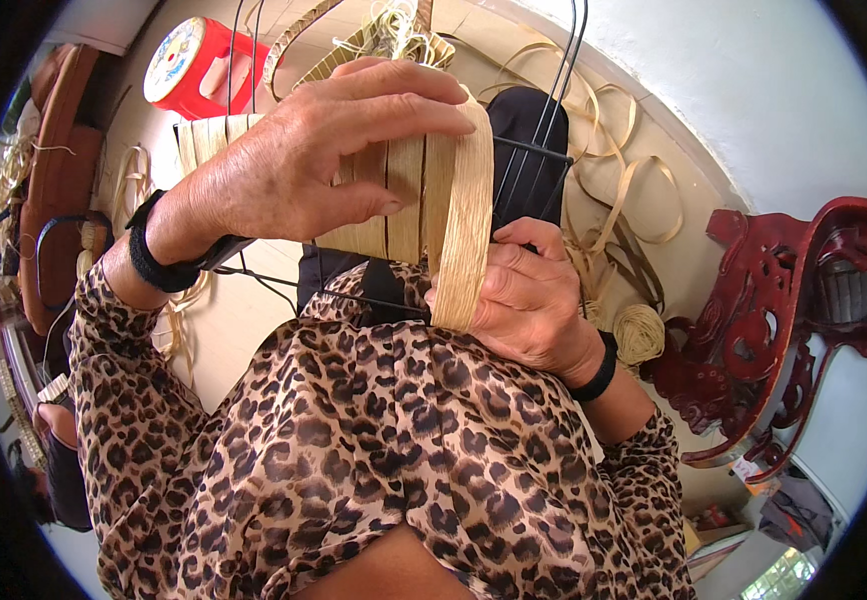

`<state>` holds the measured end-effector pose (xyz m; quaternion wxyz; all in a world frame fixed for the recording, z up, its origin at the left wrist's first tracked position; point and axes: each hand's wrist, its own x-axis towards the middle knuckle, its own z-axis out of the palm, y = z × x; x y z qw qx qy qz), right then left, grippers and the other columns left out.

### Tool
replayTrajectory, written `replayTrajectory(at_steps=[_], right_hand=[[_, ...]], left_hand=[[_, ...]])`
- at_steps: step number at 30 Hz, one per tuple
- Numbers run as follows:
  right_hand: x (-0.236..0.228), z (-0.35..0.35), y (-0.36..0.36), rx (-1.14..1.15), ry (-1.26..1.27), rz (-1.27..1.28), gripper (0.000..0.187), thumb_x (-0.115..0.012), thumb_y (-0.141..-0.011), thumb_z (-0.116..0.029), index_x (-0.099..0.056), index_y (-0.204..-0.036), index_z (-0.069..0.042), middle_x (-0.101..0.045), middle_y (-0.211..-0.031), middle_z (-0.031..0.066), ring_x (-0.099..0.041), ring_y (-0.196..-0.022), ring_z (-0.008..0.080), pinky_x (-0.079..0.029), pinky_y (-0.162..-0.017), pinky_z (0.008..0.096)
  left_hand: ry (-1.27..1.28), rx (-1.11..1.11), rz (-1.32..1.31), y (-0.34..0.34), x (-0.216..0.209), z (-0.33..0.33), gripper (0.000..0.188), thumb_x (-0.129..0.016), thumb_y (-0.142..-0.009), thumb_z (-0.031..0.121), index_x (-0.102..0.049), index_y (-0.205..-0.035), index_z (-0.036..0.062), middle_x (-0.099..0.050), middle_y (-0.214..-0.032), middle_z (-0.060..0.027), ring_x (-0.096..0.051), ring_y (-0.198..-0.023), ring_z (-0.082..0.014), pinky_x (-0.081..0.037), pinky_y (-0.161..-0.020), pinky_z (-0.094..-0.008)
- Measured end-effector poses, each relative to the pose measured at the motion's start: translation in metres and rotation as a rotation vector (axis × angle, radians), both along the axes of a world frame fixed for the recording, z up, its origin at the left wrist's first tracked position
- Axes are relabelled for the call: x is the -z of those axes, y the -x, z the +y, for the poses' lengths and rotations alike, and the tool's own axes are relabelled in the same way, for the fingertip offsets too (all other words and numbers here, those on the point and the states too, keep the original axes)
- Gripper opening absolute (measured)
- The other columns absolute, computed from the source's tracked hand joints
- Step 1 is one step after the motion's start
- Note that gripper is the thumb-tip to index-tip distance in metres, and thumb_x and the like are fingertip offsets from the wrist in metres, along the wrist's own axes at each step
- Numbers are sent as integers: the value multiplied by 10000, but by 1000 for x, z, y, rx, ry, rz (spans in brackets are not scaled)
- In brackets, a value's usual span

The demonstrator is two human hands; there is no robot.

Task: The person weaves a basket by inserting and bending bamboo strips into a wire frame, securing them by hand.

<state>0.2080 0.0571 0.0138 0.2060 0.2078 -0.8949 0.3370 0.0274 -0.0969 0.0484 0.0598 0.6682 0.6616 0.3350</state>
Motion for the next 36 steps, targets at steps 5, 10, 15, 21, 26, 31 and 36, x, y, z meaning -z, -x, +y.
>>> replayTrajectory(at_steps=[5, 10, 15, 21, 26, 31, 36], right_hand=[[3, 2, 2, -21, -16, 59, 207, -717, -636, -89, -686, -833, -147, -640, -824, -31, -615, -763, 131, -415, -751, 310], [6, 4, 9, 5, -43, 156, 235, -699, -611, -74, -689, -834, -145, -622, -814, -34, -598, -747, 136, -412, -755, 317], [12, 4, 16, 5, -6, 139, 183, -738, -632, -52, -666, -779, -132, -644, -807, -19, -641, -780, 186, -411, -794, 339], [31, 8, 18, 11, 15, 134, 214, -678, -587, -36, -675, -790, -103, -612, -809, 5, -600, -755, 179, -438, -749, 352], [39, 18, 8, 8, 24, 13, 231, -686, -598, -42, -689, -820, -108, -639, -864, 14, -626, -855, 195, -442, -791, 360], [47, 13, 9, 70, 99, 32, 204, -706, -631, -39, -684, -822, -108, -642, -851, 14, -629, -861, 193, -447, -783, 354], [62, 15, 12, 130, 112, 55, 181, -717, -643, -33, -679, -803, -109, -645, -843, 7, -626, -828, 172, -449, -764, 332]], left_hand=[[44, 9, -22, 2, -5, -1, 551, -662, -636, -46, -550, -1160, 82, -486, -1225, -101, -551, -1025, -258, -531, -735, -301], [62, 39, -70, 15, -7, 4, 555, -643, -639, -69, -547, -1165, 77, -490, -1215, -104, -556, -1012, -238, -521, -747, -292], [228, -6, -295, 21, -13, 3, 529, -580, -670, -99, -540, -1175, 53, -496, -1221, -99, -527, -1083, -217, -496, -809, -280], [185, 49, -355, 25, -4, -7, 512, -525, -651, -96, -559, -1144, 39, -525, -1197, -127, -491, -1140, -261, -396, -972, -354], [71, 93, -171, 17, 5, -7, 508, -507, -638, -89, -562, -1127, 32, -533, -1183, -124, -498, -1126, -277, -406, -951, -368], [220, 15, -318, 15, -12, -8, 489, -534, -670, -87, -562, -1143, 34, -552, -1156, -125, -507, -1118, -258, -396, -962, -369], [293, -259, -373, 18, -29, -20, 396, -571, -740, -19, -569, -1134, 20, -587, -1118, -116, -522, -1101, -221, -392, -966, -374]])
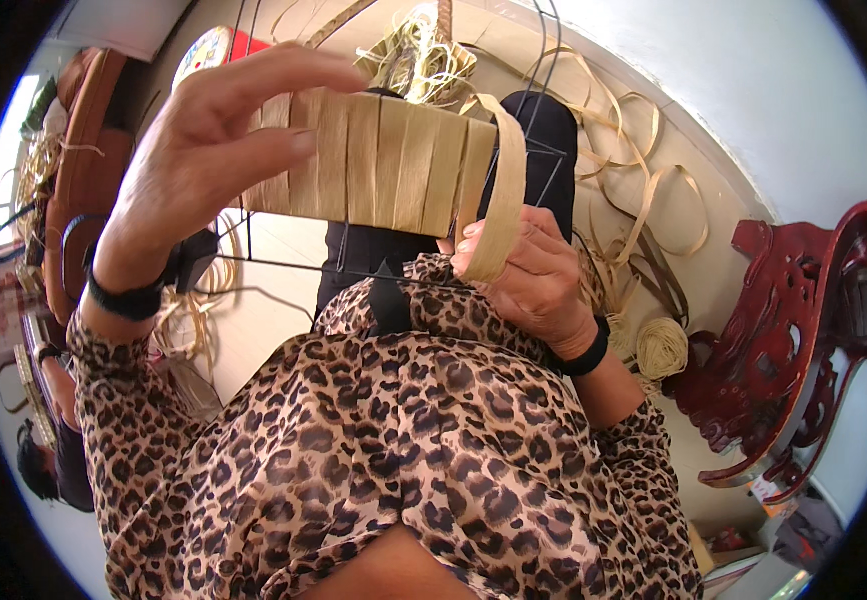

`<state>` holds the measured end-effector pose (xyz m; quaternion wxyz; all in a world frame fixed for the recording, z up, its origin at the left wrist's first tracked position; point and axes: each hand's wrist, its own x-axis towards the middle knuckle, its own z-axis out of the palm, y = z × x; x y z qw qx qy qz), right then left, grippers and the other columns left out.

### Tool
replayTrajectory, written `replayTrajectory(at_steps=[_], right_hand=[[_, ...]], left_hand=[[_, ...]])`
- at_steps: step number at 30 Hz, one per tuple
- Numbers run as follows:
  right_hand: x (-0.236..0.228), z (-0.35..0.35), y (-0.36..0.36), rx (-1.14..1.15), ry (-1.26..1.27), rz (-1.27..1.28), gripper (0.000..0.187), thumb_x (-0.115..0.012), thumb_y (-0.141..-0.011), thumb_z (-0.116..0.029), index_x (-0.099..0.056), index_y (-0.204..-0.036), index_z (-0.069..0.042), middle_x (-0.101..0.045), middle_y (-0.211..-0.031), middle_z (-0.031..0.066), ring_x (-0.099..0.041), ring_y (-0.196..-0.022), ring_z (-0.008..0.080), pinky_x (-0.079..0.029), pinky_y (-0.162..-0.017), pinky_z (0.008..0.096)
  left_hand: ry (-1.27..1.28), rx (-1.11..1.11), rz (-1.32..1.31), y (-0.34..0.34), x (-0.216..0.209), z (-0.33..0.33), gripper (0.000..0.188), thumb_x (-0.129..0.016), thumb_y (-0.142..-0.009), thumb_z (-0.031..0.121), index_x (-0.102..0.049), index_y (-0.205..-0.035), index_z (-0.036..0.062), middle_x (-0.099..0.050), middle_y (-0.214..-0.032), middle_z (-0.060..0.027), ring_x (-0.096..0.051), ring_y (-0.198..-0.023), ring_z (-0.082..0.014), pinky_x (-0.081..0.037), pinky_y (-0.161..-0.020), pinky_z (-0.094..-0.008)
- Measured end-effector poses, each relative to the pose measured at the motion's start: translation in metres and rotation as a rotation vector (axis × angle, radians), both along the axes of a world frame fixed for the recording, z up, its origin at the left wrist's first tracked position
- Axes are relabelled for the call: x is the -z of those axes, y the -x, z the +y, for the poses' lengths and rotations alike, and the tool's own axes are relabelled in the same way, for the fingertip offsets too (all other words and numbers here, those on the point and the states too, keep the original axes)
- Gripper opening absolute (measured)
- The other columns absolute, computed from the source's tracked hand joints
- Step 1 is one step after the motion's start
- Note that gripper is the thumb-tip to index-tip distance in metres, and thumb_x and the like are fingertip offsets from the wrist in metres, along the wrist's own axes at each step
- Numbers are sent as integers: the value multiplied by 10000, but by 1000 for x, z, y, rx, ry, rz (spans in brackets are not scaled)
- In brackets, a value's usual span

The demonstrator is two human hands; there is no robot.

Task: The person weaves a basket by inserting and bending bamboo strips into a wire frame, securing them by hand.

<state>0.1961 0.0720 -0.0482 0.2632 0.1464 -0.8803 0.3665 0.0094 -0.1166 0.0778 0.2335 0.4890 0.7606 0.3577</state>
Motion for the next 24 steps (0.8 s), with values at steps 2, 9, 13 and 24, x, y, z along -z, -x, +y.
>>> replayTrajectory(at_steps=[2, 9, 13, 24], right_hand=[[7, -2, 0, 1, 11, 24, 178, -710, -643, -27, -681, -798, -110, -647, -847, 7, -623, -819, 162, -447, -756, 327], [18, -16, 16, -93, -1, 48, 207, -693, -617, -15, -684, -805, -103, -638, -865, 11, -580, -753, 163, -436, -758, 323], [18, -23, 19, -103, 46, 99, 199, -697, -611, -17, -679, -793, -95, -630, -847, 12, -571, -750, 164, -435, -760, 323], [0, -22, 17, -120, -23, 81, 145, -717, -657, -46, -674, -789, -90, -657, -833, 15, -642, -822, 197, -437, -759, 333]], left_hand=[[2, -18, 57, 0, -4, -9, 367, -576, -753, 8, -579, -1119, 18, -600, -1101, -119, -534, -1088, -219, -396, -958, -376], [191, 69, 317, 10, -5, 20, 216, -532, -817, 123, -629, -963, -2, -644, -868, -121, -613, -736, -190, -471, -646, -337], [429, 60, 161, 16, 33, 54, 260, -550, -833, 205, -627, -848, -43, -577, -650, -125, -541, -573, -181, -434, -575, -323], [372, -7, 45, 22, 39, 43, 208, -600, -826, 176, -635, -767, -20, -504, -561, 3, -472, -542, -62, -399, -523, -260]])
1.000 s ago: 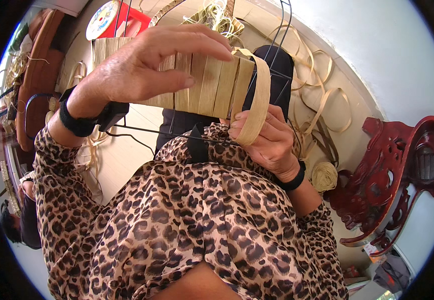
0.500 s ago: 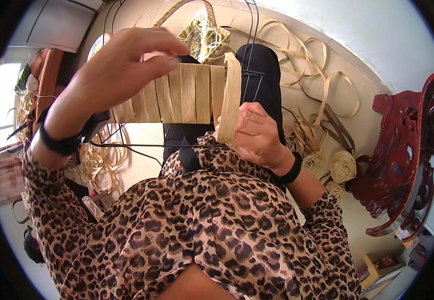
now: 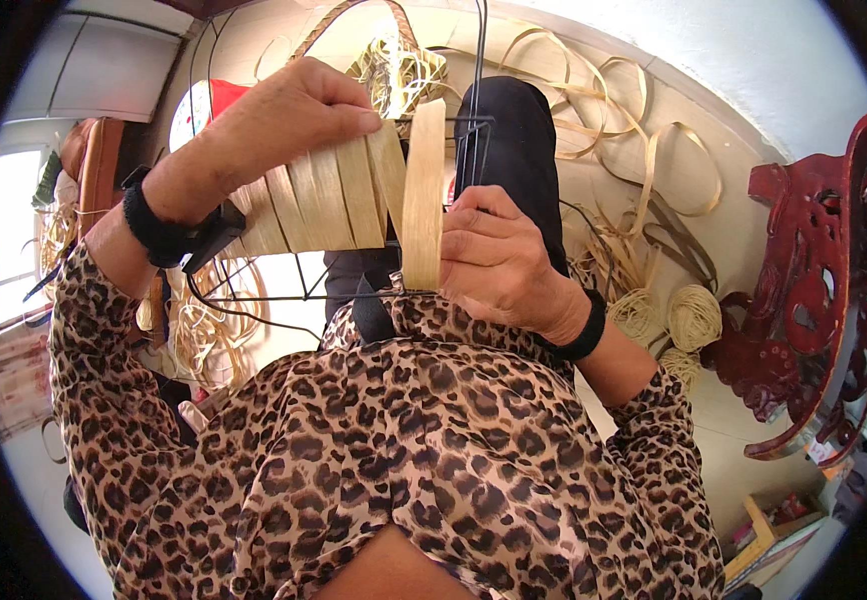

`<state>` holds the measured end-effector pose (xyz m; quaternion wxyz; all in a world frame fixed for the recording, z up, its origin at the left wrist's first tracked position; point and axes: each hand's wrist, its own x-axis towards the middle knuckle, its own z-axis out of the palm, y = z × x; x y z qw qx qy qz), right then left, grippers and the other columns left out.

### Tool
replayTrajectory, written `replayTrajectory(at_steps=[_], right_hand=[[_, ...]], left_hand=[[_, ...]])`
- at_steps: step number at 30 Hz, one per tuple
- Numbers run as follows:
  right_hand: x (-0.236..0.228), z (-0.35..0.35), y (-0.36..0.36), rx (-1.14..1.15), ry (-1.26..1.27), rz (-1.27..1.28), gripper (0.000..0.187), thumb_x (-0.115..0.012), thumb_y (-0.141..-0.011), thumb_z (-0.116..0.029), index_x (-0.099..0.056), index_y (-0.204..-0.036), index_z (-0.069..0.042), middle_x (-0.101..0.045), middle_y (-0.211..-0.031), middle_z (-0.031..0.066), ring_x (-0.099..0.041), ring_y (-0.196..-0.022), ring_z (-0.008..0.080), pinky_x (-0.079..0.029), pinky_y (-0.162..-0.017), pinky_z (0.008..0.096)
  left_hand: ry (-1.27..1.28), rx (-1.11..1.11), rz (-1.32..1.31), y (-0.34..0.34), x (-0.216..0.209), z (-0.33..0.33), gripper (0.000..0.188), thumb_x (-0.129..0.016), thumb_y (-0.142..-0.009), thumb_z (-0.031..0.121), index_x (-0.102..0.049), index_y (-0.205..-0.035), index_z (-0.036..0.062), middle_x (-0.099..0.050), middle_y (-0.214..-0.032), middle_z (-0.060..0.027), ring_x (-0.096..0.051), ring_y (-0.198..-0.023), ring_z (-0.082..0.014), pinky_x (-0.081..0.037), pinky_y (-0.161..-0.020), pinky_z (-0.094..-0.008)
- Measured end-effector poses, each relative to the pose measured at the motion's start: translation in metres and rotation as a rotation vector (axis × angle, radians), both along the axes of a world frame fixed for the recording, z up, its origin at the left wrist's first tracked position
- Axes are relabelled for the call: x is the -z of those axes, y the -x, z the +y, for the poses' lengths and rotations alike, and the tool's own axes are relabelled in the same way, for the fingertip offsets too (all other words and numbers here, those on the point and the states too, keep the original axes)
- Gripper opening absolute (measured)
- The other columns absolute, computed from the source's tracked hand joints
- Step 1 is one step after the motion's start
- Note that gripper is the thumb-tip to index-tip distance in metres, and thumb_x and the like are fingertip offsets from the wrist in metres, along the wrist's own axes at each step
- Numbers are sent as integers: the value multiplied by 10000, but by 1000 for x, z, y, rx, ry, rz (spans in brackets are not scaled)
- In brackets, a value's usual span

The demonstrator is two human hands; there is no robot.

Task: The person weaves a basket by inserting and bending bamboo strips into a wire frame, securing them by hand.

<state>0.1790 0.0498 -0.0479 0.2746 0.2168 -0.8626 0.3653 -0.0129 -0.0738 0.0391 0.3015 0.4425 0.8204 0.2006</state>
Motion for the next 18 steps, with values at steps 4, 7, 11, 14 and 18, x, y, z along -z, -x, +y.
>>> replayTrajectory(at_steps=[4, 7, 11, 14, 18], right_hand=[[-30, 12, 3, 16, -75, 39, 157, -707, -645, -40, -677, -792, -89, -657, -838, 20, -642, -822, 202, -432, -751, 332], [-48, 23, -4, 37, -114, 33, 145, -692, -649, -36, -676, -782, -92, -653, -833, 21, -643, -818, 204, -416, -726, 320], [-68, 21, -8, 79, -170, 8, 164, -713, -622, -49, -675, -773, -99, -649, -826, 12, -637, -803, 192, -412, -708, 315], [-72, 19, -11, 74, -212, -4, 115, -676, -611, -62, -646, -721, -81, -643, -829, 7, -614, -794, 170, -404, -724, 310], [-62, 19, -10, 73, -193, -56, 252, -719, -520, -70, -680, -768, -87, -620, -817, 13, -576, -742, 202, -408, -727, 350]], left_hand=[[-76, -100, -275, 7, -5, -5, 202, -608, -856, 224, -649, -772, 45, -513, -610, 67, -417, -496, 6, -348, -448, -177], [-195, -213, -364, 1, -3, 0, 209, -616, -854, 237, -650, -788, 42, -504, -581, 79, -389, -463, 5, -319, -414, -179], [-254, -205, -471, -2, -2, 2, 207, -598, -863, 240, -652, -816, 46, -534, -600, 71, -432, -489, 0, -352, -440, -171], [-259, -113, -579, 7, 11, 3, 220, -580, -873, 254, -653, -835, 49, -555, -615, 61, -465, -505, 0, -370, -453, -162], [-368, -162, -623, 1, 32, 4, 225, -564, -881, 254, -651, -826, 54, -559, -603, 59, -466, -485, 2, -357, -434, -162]])
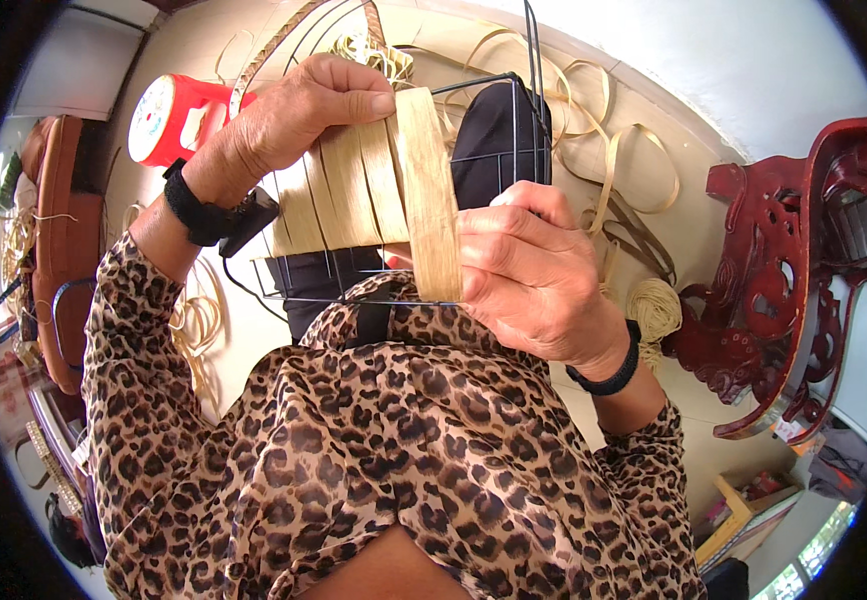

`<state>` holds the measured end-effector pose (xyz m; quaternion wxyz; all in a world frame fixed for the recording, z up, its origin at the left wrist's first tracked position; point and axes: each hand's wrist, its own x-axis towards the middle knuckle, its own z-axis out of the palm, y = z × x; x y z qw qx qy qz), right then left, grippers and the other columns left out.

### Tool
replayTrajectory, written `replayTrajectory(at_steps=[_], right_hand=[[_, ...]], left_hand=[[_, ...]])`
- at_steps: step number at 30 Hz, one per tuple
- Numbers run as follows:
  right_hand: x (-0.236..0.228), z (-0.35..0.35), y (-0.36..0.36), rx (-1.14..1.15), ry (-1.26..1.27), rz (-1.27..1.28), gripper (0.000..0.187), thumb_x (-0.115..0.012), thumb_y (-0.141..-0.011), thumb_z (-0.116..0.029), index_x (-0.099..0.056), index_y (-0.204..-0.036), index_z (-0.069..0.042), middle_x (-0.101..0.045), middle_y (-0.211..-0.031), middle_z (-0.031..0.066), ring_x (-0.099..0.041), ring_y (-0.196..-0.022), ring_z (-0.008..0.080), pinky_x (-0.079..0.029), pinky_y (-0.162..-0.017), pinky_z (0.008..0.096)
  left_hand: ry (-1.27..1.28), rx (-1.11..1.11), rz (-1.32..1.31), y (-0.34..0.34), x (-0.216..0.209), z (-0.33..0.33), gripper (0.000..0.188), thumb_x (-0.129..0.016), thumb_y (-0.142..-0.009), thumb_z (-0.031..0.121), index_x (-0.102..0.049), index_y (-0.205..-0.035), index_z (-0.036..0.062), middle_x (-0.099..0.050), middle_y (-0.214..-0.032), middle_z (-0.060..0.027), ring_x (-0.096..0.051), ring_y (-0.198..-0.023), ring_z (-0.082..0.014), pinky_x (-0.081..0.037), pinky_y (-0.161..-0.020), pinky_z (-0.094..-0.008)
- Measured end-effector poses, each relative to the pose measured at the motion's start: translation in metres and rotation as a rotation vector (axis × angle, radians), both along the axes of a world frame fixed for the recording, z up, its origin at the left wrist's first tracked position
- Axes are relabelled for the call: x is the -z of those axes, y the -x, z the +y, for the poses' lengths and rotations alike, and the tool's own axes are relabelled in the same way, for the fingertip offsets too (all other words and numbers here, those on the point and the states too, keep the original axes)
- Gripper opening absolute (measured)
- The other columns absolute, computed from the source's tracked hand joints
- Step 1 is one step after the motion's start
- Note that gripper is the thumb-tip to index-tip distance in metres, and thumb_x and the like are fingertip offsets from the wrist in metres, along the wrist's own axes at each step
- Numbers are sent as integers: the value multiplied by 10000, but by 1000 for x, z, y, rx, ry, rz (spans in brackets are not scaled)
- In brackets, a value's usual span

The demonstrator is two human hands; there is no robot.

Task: The person weaves a basket by inserting and bending bamboo strips into a wire frame, securing them by hand.

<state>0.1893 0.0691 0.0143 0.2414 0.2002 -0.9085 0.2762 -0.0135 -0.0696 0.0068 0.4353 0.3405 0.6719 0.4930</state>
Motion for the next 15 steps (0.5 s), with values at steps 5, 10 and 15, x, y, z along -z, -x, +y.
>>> replayTrajectory(at_steps=[5, 10, 15], right_hand=[[1, 1, 1, -12, 9, -87, 252, -711, -524, -53, -678, -773, -72, -622, -824, 31, -577, -778, 222, -400, -751, 375], [-10, 9, -8, -6, -25, -140, 234, -709, -547, -46, -684, -777, -75, -629, -806, 35, -609, -826, 221, -403, -749, 382], [-14, 14, -18, -2, -57, -213, 174, -691, -615, -108, -694, -784, -71, -646, -836, 33, -600, -849, 221, -384, -791, 395]], left_hand=[[8, 21, 15, 2, 11, -4, 229, -560, -891, 258, -637, -814, 56, -520, -584, 70, -436, -480, 9, -343, -436, -165], [-58, -38, 278, -14, 9, 5, 205, -545, -904, 219, -635, -860, 40, -476, -565, 67, -408, -481, -10, -337, -440, -187], [-261, -222, 662, -39, 6, 8, 142, -595, -826, 109, -620, -927, 12, -556, -652, -32, -562, -583, -134, -452, -548, -265]])
